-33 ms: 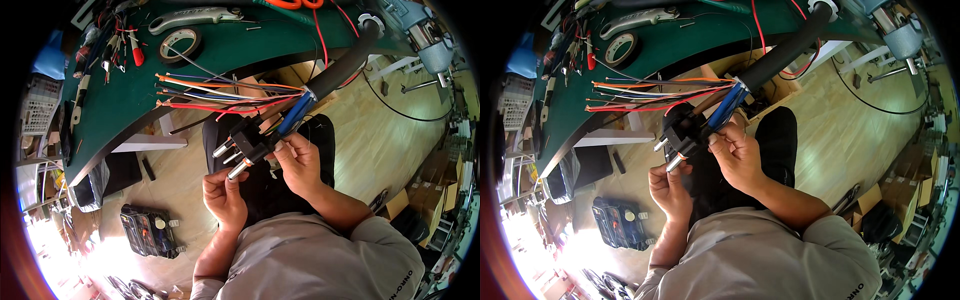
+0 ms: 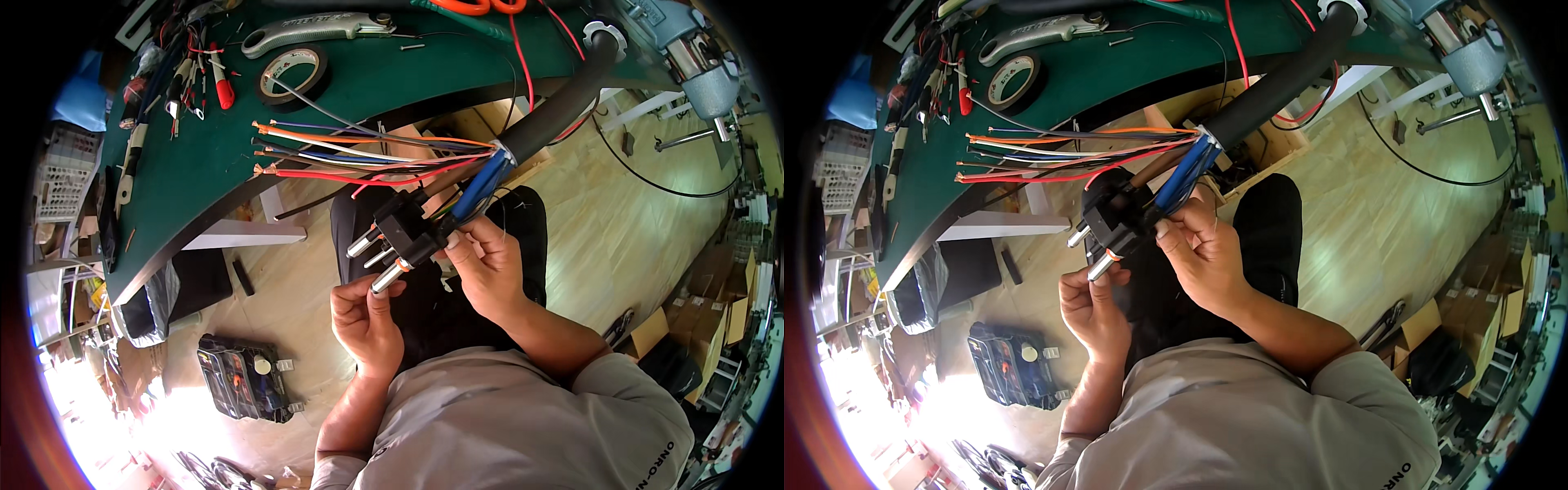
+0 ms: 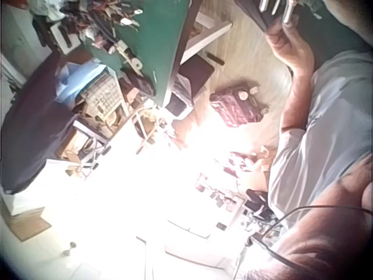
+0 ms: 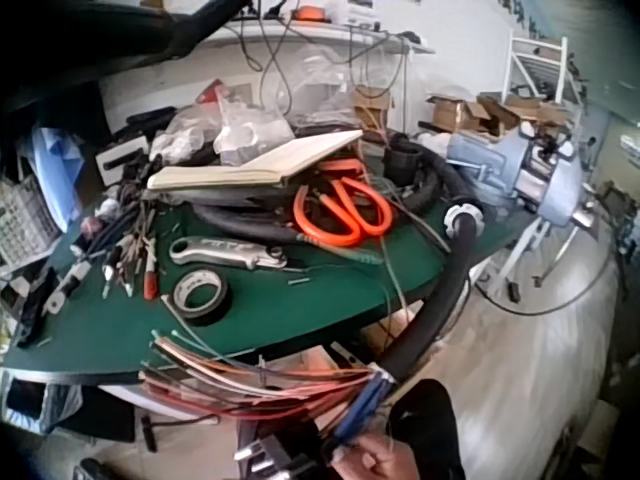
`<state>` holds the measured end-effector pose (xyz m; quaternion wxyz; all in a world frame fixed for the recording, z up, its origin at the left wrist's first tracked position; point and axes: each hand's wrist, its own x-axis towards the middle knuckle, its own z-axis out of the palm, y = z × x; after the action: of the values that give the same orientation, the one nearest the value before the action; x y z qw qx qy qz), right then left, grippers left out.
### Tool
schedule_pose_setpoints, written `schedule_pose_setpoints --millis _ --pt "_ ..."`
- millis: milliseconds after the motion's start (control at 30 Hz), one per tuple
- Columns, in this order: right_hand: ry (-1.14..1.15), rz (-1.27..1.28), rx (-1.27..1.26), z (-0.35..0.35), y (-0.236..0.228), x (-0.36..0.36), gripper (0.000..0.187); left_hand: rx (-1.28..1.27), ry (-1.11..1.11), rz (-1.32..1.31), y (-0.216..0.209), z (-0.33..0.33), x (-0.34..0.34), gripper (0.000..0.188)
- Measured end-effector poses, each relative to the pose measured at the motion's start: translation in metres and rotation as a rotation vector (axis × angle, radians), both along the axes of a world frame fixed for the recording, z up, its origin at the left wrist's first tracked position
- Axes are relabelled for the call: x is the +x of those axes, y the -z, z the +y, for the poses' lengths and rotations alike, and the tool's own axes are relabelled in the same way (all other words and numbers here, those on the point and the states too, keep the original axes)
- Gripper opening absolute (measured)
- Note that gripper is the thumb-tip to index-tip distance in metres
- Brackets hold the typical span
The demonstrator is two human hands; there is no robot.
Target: The person is assembling an electrical connector by inserting a bundle of multi-colored wires into a circular housing while seated at a workbench.
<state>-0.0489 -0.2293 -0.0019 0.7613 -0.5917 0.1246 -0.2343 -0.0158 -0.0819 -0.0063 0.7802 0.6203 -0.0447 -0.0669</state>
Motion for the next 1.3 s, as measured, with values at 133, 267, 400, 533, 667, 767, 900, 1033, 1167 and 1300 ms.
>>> schedule_pose_setpoints --millis 133,267,400,533,667,767,900,1033,1167,1300 --pt "-0.008 0.005 -0.028 -0.002 -0.001 0.001 0.017 -0.019 0.002 0.004 0.001 0.001 -0.001 0.017" --pt "-0.022 0.060 -0.005 -0.004 -0.003 0.000 0.020 -0.042 0.027 0.017 -0.001 0.002 -0.001 0.012" --pt "0.006 0.110 0.042 -0.002 -0.012 0.003 0.016 -0.025 -0.014 0.024 -0.002 -0.001 -0.003 0.020" --pt "0.017 0.148 -0.002 -0.003 -0.012 0.002 0.017 -0.058 0.044 0.034 0.000 0.003 -0.005 0.011" --pt "0.016 0.113 -0.104 -0.001 -0.009 0.003 0.023 -0.063 0.023 0.009 0.001 0.002 -0.004 0.013" --pt "0.018 0.158 -0.098 0.000 -0.015 0.005 0.018 -0.075 0.014 0.004 0.000 0.002 -0.003 0.013" --pt "0.008 0.114 -0.116 0.001 -0.017 0.005 0.023 -0.084 0.031 0.032 -0.003 0.004 -0.003 0.013" --pt "-0.018 0.112 -0.129 0.001 -0.018 0.006 0.026 -0.106 0.064 0.047 -0.002 0.008 -0.003 0.012" --pt "-0.017 0.103 -0.142 0.001 -0.020 0.006 0.025 -0.111 0.091 0.052 0.001 0.009 -0.003 0.013" --pt "-0.011 0.104 -0.138 0.001 -0.021 0.006 0.025 -0.129 0.093 0.051 0.001 0.008 -0.002 0.013"
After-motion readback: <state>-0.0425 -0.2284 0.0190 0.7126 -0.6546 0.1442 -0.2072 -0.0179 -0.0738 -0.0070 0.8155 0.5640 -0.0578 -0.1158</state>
